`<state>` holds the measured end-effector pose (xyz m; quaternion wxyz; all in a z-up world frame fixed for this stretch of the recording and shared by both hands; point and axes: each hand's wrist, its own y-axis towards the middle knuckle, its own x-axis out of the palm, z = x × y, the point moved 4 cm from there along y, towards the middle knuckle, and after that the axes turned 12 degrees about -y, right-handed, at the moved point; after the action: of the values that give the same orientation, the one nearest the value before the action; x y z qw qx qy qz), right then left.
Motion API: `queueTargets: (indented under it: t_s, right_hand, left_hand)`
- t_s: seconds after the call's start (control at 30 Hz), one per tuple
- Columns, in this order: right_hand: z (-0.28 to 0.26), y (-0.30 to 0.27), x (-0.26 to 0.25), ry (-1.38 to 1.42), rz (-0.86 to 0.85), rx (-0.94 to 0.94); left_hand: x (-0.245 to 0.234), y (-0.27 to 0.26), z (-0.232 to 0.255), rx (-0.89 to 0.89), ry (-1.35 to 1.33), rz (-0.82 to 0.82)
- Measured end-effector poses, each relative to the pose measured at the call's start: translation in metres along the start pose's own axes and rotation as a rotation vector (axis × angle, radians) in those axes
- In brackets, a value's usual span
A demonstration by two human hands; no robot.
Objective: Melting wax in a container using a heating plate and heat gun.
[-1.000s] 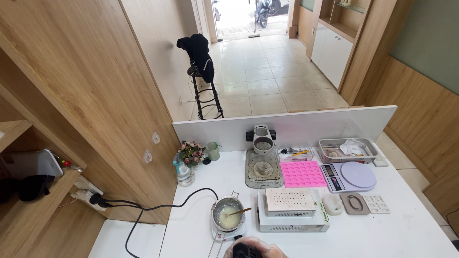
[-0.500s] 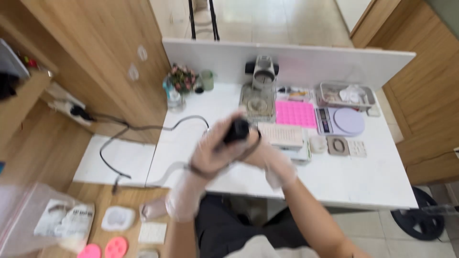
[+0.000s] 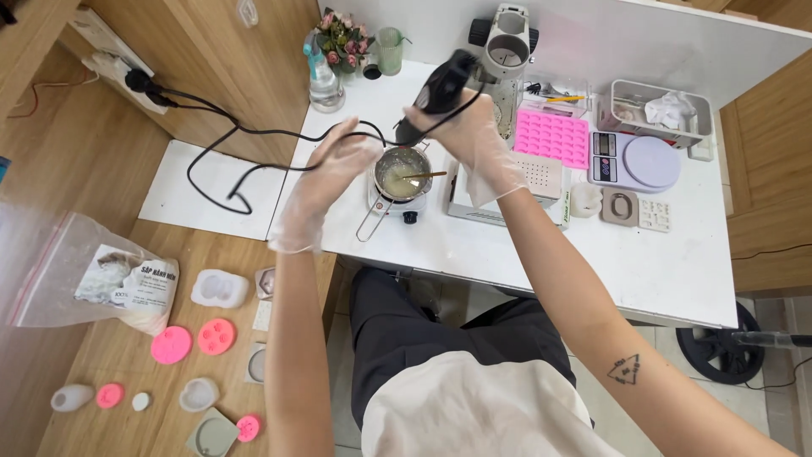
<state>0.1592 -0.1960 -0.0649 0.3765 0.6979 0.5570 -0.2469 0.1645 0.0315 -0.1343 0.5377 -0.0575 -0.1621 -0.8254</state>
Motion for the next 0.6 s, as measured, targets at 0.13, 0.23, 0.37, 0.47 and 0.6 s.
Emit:
queueTargets:
  t_s: [0.13,0.23,0.37,0.47,0.6]
  right_hand:
    - [0.03,0.001,0.016,0.357,0.037,0.35]
    - [0.056,0.001,0.046,0.288,0.079,0.419]
    - [0.053,-0.016,0.053,0.334,0.052,0.488]
    - [0.076,-0.024,0.075,0.507,0.085,0.552]
    - [0.094,-0.027,0.098,0.655,0.119,0.57]
  left_hand:
    - [0.019,-0.048,0.05,-0.14,-0.141,0.191]
    - [0.031,-0.057,0.074,-0.062,-0.336,0.222]
    - [0.027,-0.048,0.063,-0.04,0.101,0.315]
    - [0.038,-0.05,0.074,-0.188,0.159,0.363]
    - [0.048,-0.049,0.079,-0.162,0.128,0.375]
